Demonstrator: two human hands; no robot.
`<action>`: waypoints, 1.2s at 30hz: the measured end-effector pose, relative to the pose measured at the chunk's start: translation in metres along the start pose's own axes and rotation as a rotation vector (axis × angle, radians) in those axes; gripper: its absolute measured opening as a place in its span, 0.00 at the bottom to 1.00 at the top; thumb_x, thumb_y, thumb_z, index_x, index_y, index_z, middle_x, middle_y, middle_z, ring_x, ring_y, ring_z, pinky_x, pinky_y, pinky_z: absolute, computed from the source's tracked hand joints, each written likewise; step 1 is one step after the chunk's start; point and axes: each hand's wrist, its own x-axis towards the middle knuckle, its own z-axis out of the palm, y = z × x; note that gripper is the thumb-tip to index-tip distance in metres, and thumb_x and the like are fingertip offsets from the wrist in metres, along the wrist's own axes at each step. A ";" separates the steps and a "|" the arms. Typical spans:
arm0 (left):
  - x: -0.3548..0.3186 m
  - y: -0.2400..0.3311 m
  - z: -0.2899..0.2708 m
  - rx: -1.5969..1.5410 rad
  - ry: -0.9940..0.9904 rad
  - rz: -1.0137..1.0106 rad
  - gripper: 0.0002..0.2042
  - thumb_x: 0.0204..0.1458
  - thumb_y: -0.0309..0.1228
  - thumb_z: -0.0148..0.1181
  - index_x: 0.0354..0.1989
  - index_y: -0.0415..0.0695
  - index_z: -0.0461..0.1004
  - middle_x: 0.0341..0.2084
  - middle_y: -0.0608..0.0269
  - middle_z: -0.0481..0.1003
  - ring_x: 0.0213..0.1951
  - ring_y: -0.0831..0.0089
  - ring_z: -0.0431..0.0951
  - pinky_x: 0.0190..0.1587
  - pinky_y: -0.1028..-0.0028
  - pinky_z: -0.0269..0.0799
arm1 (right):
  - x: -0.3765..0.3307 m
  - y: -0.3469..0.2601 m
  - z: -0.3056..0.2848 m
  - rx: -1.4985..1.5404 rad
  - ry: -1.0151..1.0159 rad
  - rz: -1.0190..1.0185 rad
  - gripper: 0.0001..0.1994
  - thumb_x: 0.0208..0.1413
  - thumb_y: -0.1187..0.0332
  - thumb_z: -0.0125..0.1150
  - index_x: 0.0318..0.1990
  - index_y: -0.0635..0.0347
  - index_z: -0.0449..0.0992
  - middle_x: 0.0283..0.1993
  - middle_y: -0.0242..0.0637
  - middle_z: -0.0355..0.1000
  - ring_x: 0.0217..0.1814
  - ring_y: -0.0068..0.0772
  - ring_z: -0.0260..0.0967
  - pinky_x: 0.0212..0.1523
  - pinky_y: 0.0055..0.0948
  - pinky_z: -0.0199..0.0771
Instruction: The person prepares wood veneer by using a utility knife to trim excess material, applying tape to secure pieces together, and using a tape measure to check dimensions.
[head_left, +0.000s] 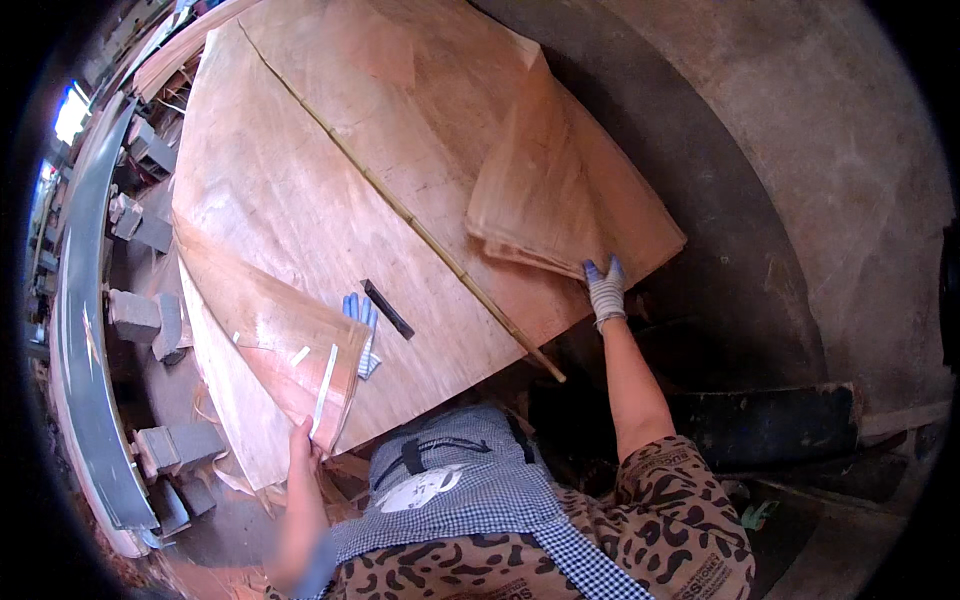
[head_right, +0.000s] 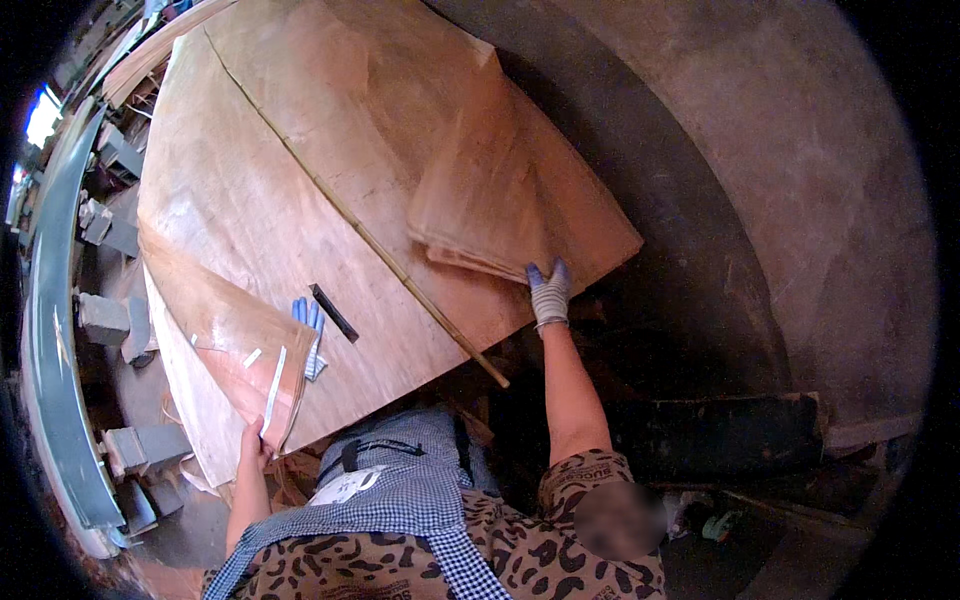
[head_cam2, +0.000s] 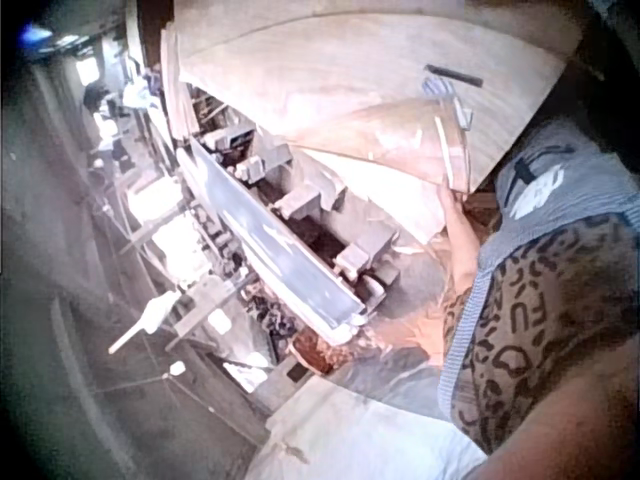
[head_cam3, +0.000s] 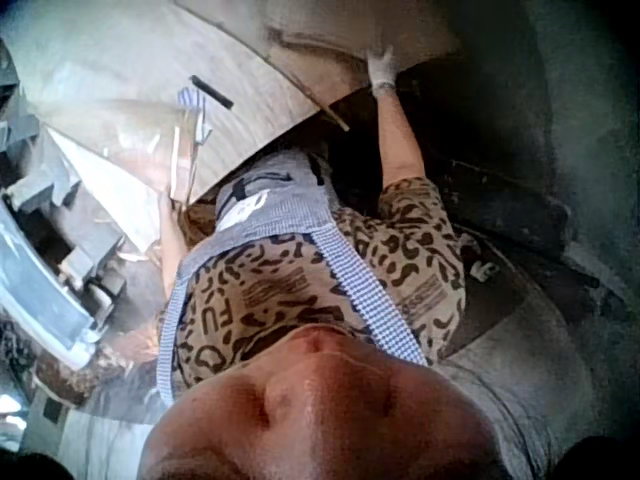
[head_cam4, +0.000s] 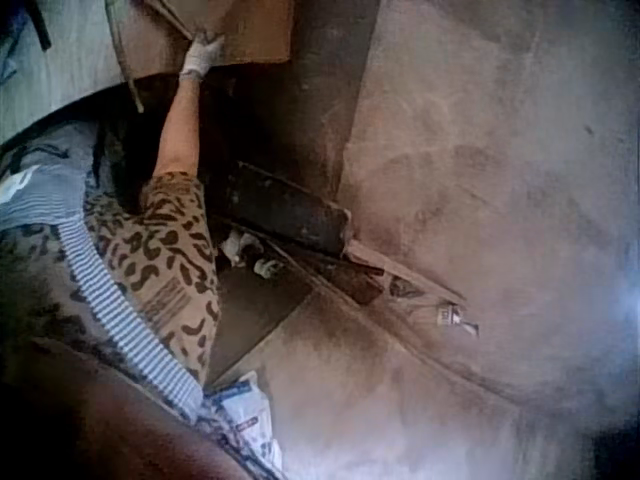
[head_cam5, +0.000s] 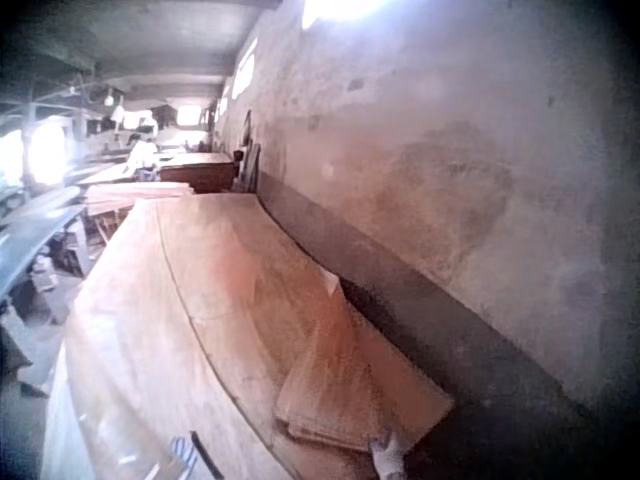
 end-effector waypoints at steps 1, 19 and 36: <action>-0.003 0.001 0.001 -0.016 0.012 -0.012 0.17 0.51 0.31 0.49 0.46 0.32 0.61 0.40 0.50 0.69 0.40 0.62 0.73 0.42 0.64 0.71 | 0.001 0.002 -0.004 0.039 -0.040 0.142 0.28 0.45 0.61 0.57 0.52 0.67 0.60 0.55 0.51 0.58 0.56 0.49 0.56 0.54 0.35 0.55; 0.005 0.001 0.033 0.356 0.368 0.383 0.14 0.49 0.30 0.53 0.40 0.31 0.67 0.34 0.54 0.72 0.34 0.68 0.73 0.37 0.73 0.67 | 0.014 0.056 -0.013 -0.085 -0.045 0.186 0.19 0.47 0.67 0.54 0.46 0.68 0.66 0.44 0.49 0.68 0.44 0.46 0.66 0.45 0.33 0.63; 0.010 -0.022 -0.001 0.371 0.546 0.570 0.34 0.45 0.37 0.58 0.55 0.27 0.49 0.35 0.50 0.71 0.35 0.68 0.72 0.39 0.75 0.67 | 0.011 0.079 -0.005 0.003 -0.185 0.160 0.28 0.44 0.59 0.59 0.50 0.68 0.63 0.50 0.50 0.64 0.52 0.48 0.61 0.50 0.34 0.59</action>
